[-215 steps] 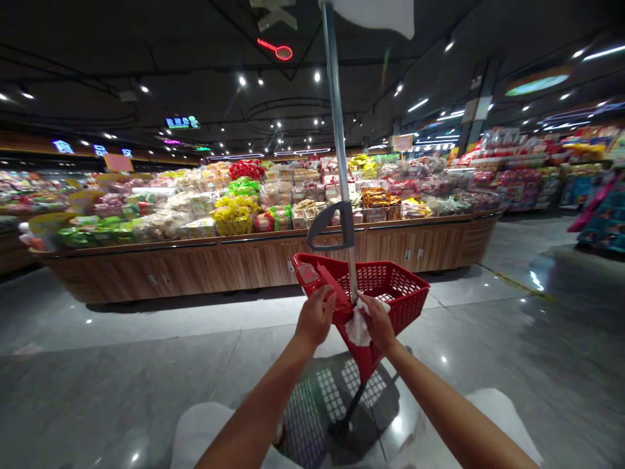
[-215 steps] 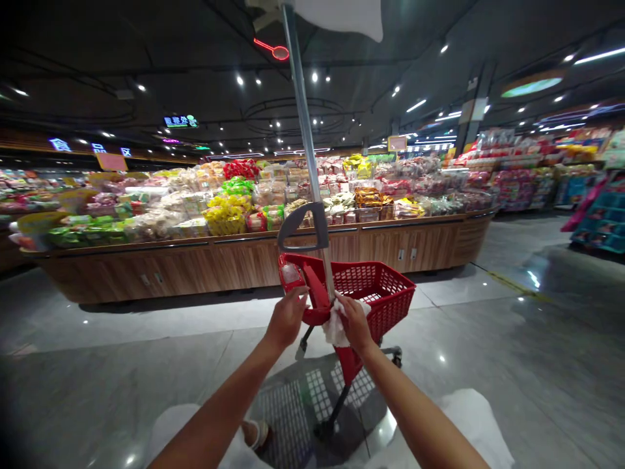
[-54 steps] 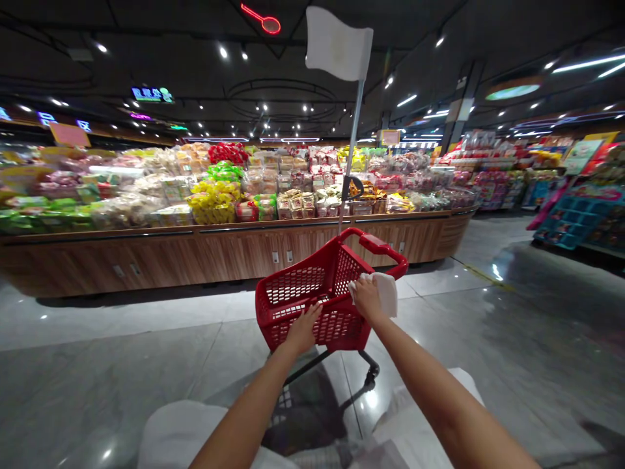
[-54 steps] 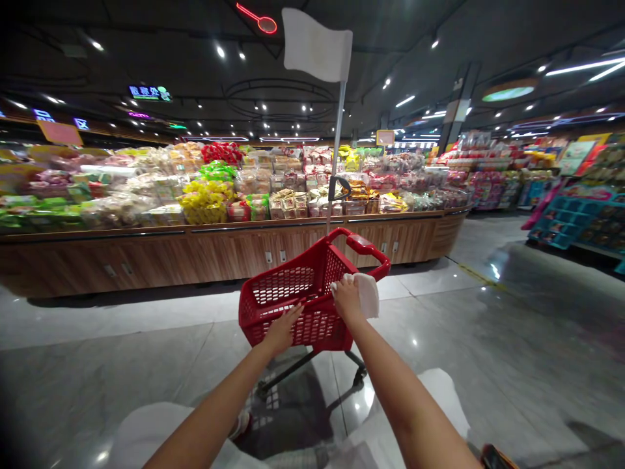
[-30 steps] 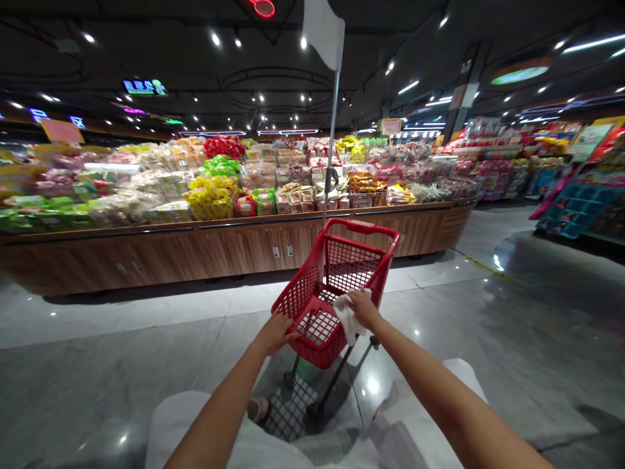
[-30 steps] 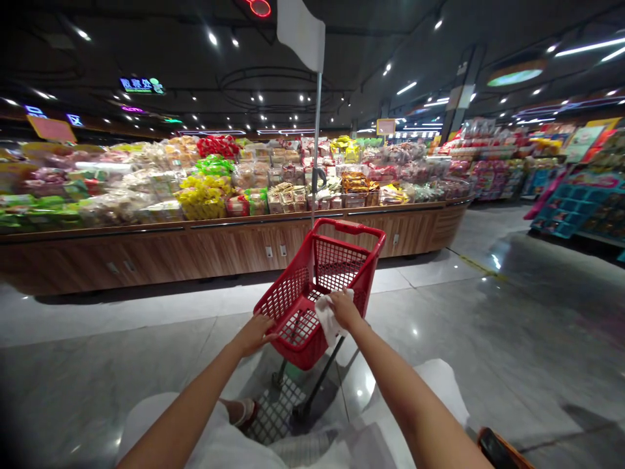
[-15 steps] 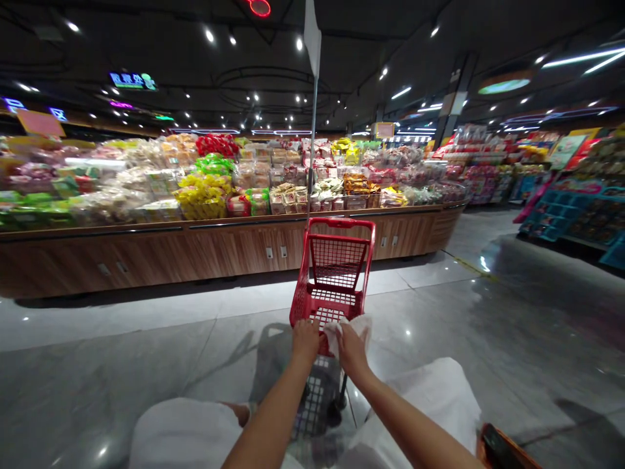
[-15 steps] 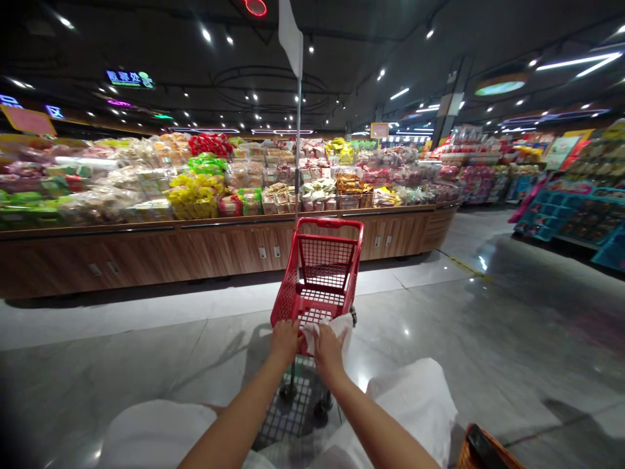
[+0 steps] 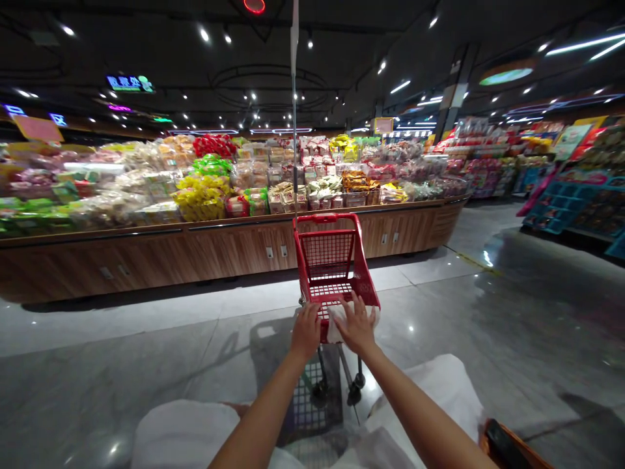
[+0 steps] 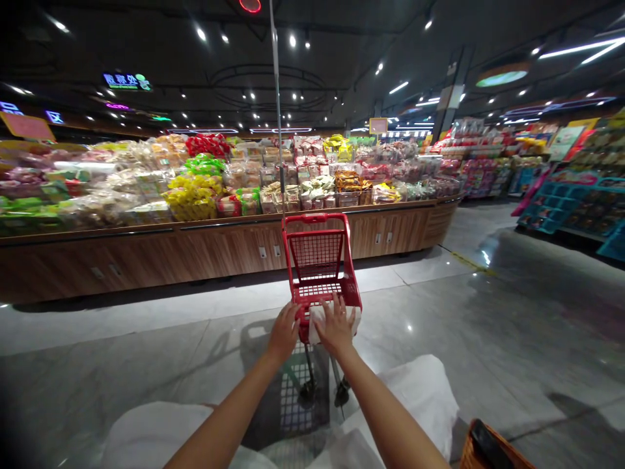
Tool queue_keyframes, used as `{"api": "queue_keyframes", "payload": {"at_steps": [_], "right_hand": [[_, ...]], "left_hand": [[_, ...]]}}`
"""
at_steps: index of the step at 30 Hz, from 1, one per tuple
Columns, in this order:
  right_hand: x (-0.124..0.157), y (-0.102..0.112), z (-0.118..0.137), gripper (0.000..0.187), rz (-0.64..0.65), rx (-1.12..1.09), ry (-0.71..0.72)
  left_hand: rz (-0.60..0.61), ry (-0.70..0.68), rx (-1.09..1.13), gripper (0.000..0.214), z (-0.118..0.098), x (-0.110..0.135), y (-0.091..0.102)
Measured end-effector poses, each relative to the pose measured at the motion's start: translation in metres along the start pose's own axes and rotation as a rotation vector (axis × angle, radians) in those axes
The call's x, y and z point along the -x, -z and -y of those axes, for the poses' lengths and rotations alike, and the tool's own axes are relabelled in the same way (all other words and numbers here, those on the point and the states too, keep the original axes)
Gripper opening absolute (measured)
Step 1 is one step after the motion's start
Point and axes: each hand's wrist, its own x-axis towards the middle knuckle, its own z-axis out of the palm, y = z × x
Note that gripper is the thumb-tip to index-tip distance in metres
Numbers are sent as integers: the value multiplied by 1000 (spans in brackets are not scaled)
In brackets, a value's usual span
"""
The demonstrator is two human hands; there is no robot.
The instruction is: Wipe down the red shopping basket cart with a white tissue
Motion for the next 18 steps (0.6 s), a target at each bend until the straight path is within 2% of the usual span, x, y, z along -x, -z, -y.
{"api": "queue_keyframes", "payload": {"at_steps": [2,4,6,8,10,12,14,16,18], "right_hand": [[-4,1,-8,58,111,-22,41],[-13,7,-21,66,248,-68,85],[-24,23,-35,68,292,-92,52],[-34,51,-43,55,164,-61,-43],[-39,89,-37,29,-94,-9,-70],[-40,131,-17,8,-314,12,98],[-40,168,12,16,-431,12,268],[-42,195,40,22,-452,0,391],[-45,210,60,23,-436,-22,463]], "left_hand": [[78,-72,-28,42,-14,-10,-6],[216,-126,-52,43,-29,-22,-13],[360,-127,-82,43,-39,-30,-22],[428,-78,-130,44,-44,-33,-28],[407,-7,-188,48,-45,-32,-34],[350,48,-234,49,-43,-28,-36],[307,70,-258,47,-41,-23,-36],[286,73,-271,43,-37,-18,-33],[285,80,-285,41,-32,-14,-28]]}}
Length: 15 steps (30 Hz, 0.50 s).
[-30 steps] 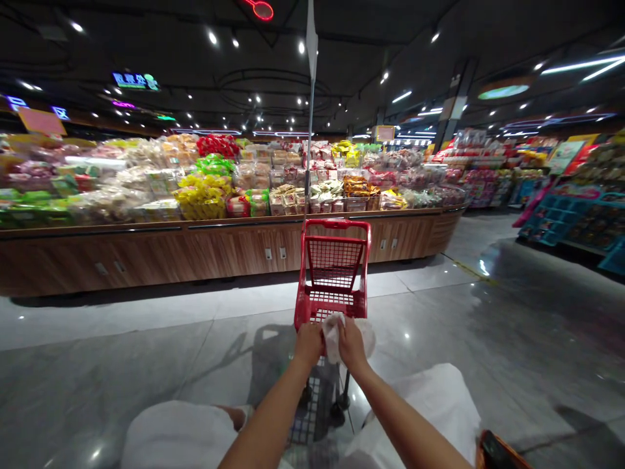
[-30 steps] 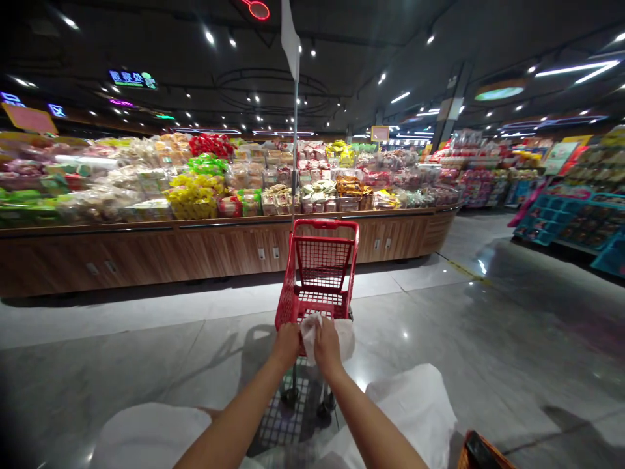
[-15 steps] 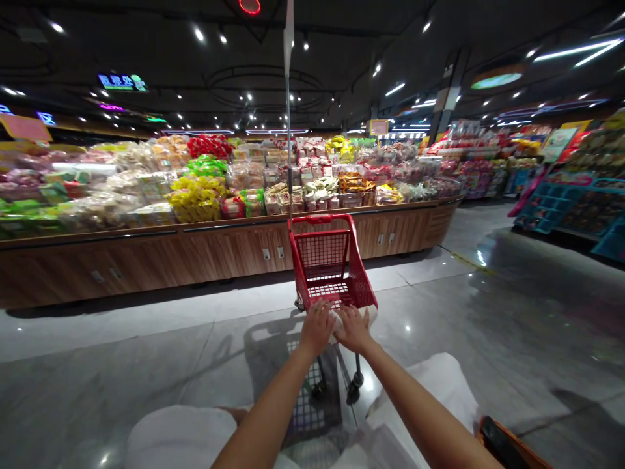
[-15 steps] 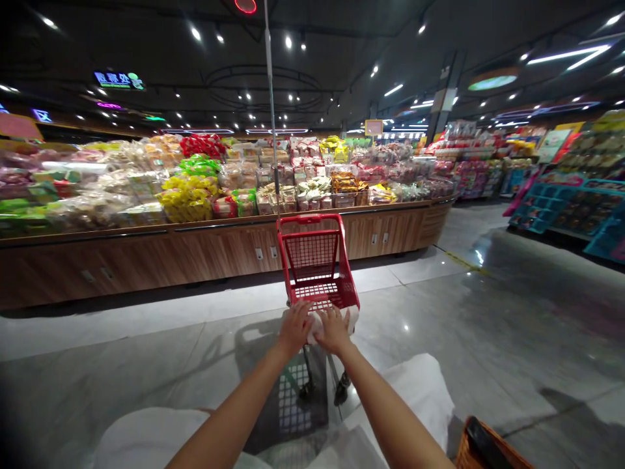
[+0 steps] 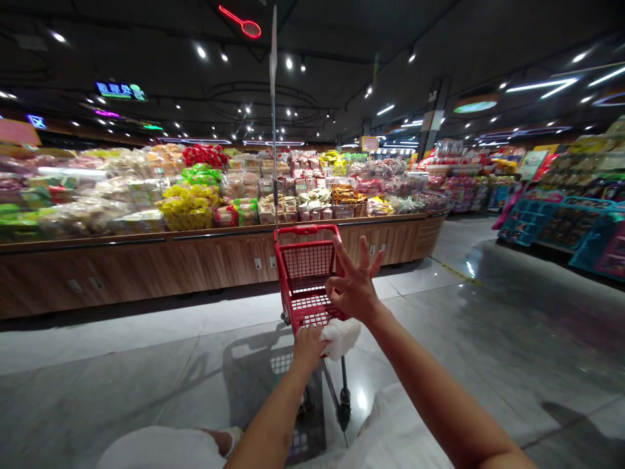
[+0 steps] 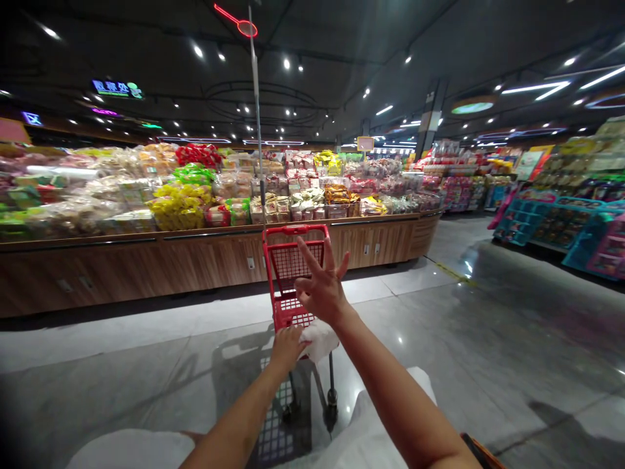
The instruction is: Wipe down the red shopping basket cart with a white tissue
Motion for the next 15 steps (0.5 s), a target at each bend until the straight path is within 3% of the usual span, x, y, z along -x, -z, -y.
{"api": "queue_keyframes", "payload": {"at_steps": [3,5,6,9,11,13,15], "right_hand": [[-6,-4,7,21,26,-62,34],[5,-20,6,12,74,-128,60],[14,-32,5,11,118,-169,75],[57,-82,2,49,319,-272,82],[90,-120,1,63,450,-273,51],[116,-152,1,67,553,-230,40],[132,-174,0,59,613,-145,40]], "left_hand": [[-6,13,-22,39,12,8,3],[-23,13,-31,39,21,13,3],[-35,12,-32,39,25,16,2],[-65,1,-1,37,38,21,-1],[-68,-12,37,41,48,23,-3],[-30,-49,61,56,60,25,0],[31,-99,39,69,73,26,8]]}}
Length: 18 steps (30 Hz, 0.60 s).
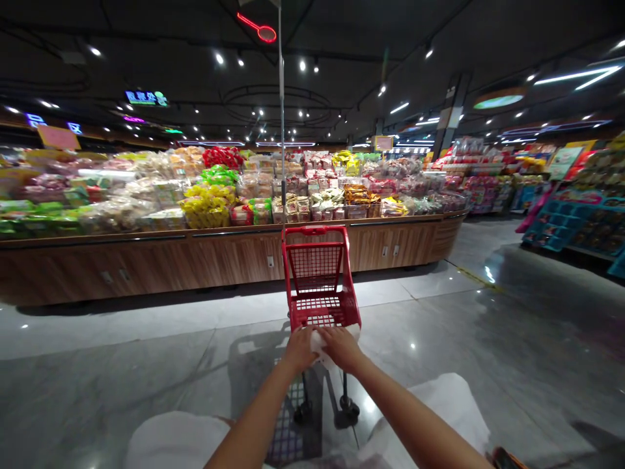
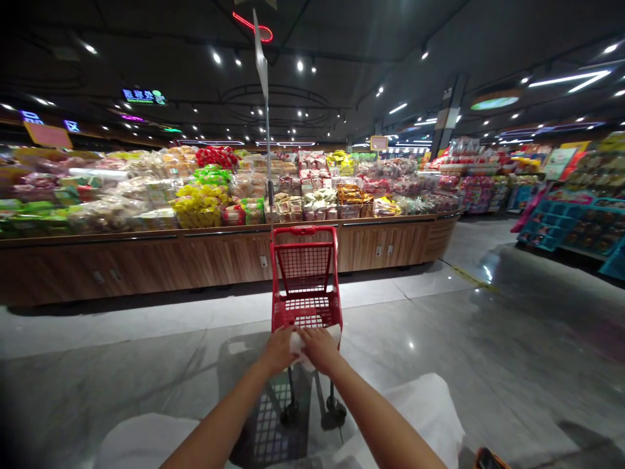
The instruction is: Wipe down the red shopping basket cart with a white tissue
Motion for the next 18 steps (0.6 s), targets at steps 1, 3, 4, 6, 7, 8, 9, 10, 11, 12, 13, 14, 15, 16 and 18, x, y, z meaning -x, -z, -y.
{"api": "queue_keyframes", "payload": {"at_steps": [1,3,4,6,7,8,9,10,11,12,13,14,15,16,18], "right_hand": [[0,-7,-3,53,16,43,-7],[2,-8,-12,39,31,114,1],[4,-6,-19,34,33,135,14],[11,3,-36,28,24,148,45],[15,7,-45,27,7,144,61],[20,10,-54,27,-18,135,76],[24,12,-62,27,-48,123,88],[28,13,-67,26,-78,113,92],[30,12,-70,26,-98,109,85],[31,11,-69,24,-103,114,65],[29,9,-65,24,-94,127,37],[26,7,-57,25,-75,142,12],[21,4,-47,28,-52,154,-4],[15,1,-35,34,-33,161,-3],[3,-4,-12,47,-21,158,18]], "left_hand": [[29,-28,-24,70,6,1,5],[63,-74,-87,57,15,3,16],[70,-88,-116,47,18,4,20],[85,-97,-152,33,19,3,25],[89,-91,-156,30,17,3,25],[86,-81,-153,28,15,2,25],[80,-71,-145,26,12,1,23],[71,-60,-133,25,9,0,20],[61,-47,-121,24,5,-1,17],[52,-33,-110,23,2,-2,14],[43,-18,-103,23,-1,-2,11],[35,-3,-99,23,-3,-3,9],[29,9,-97,24,-5,-4,7],[26,18,-98,24,-6,-5,6],[30,26,-103,27,-7,-5,5]]}}
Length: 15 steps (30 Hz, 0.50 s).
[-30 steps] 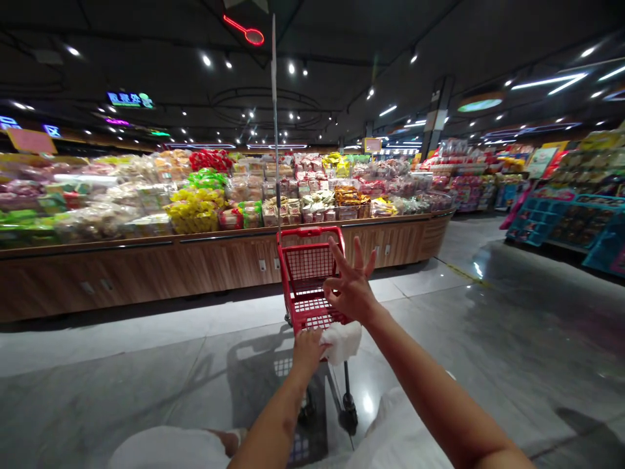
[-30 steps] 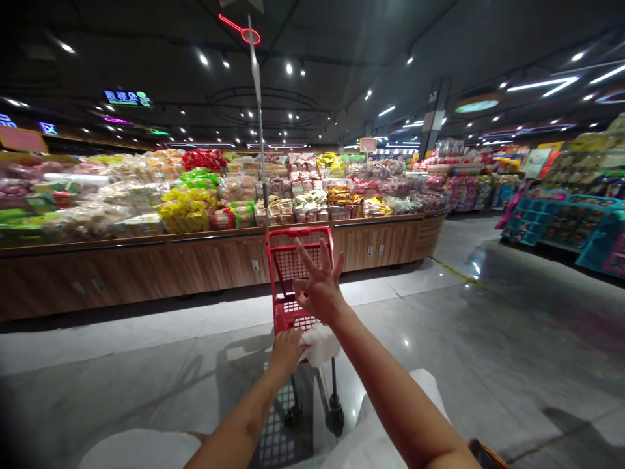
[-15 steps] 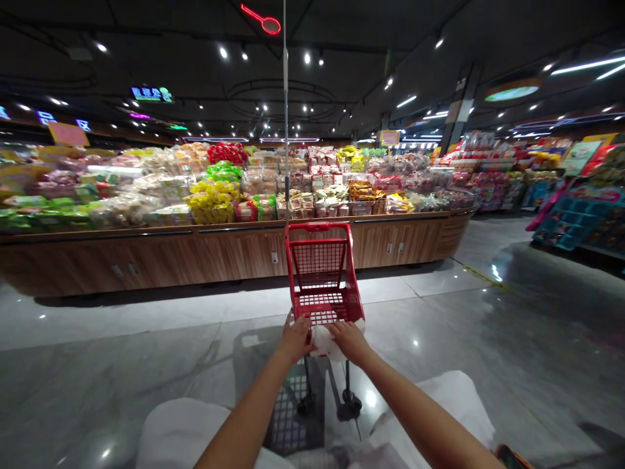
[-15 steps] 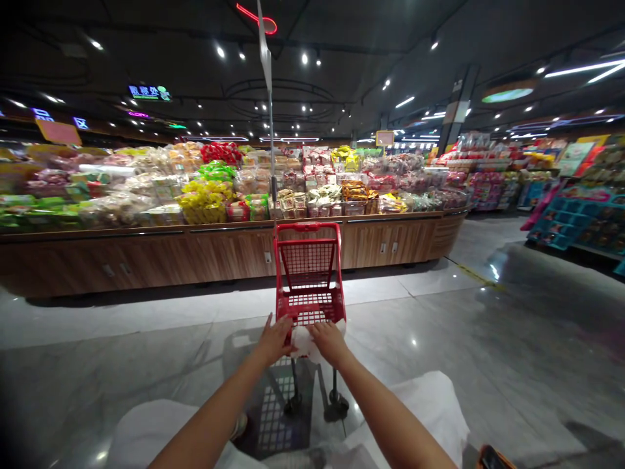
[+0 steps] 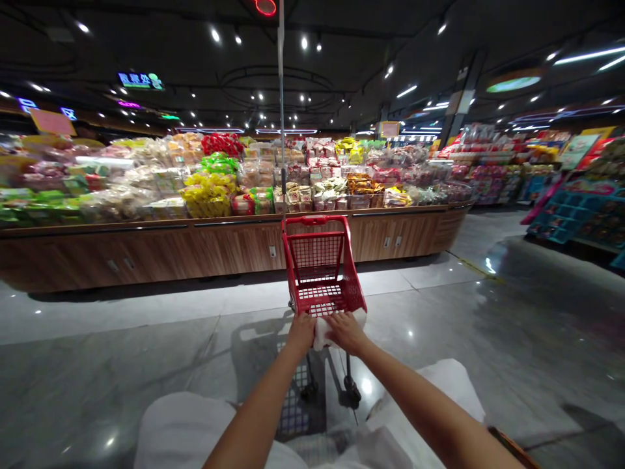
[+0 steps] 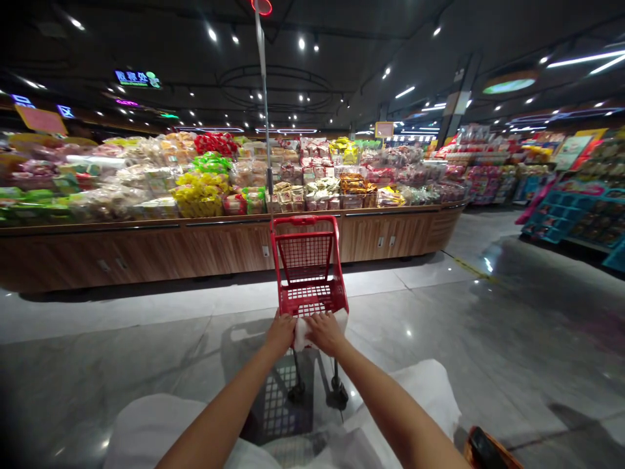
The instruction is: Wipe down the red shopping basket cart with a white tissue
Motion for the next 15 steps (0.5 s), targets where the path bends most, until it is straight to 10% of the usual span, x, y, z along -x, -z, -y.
{"api": "queue_keyframes", "payload": {"at_steps": [4,11,15], "right_hand": [[-10,2,15,52,28,6,20],[28,19,-56,29,30,1,13],[34,22,-54,34,3,-7,-61]], "left_hand": [[29,-11,-15,29,4,3,7],[5,-26,-31,21,5,8,9],[-28,-9,-33,23,-3,4,1]]}}
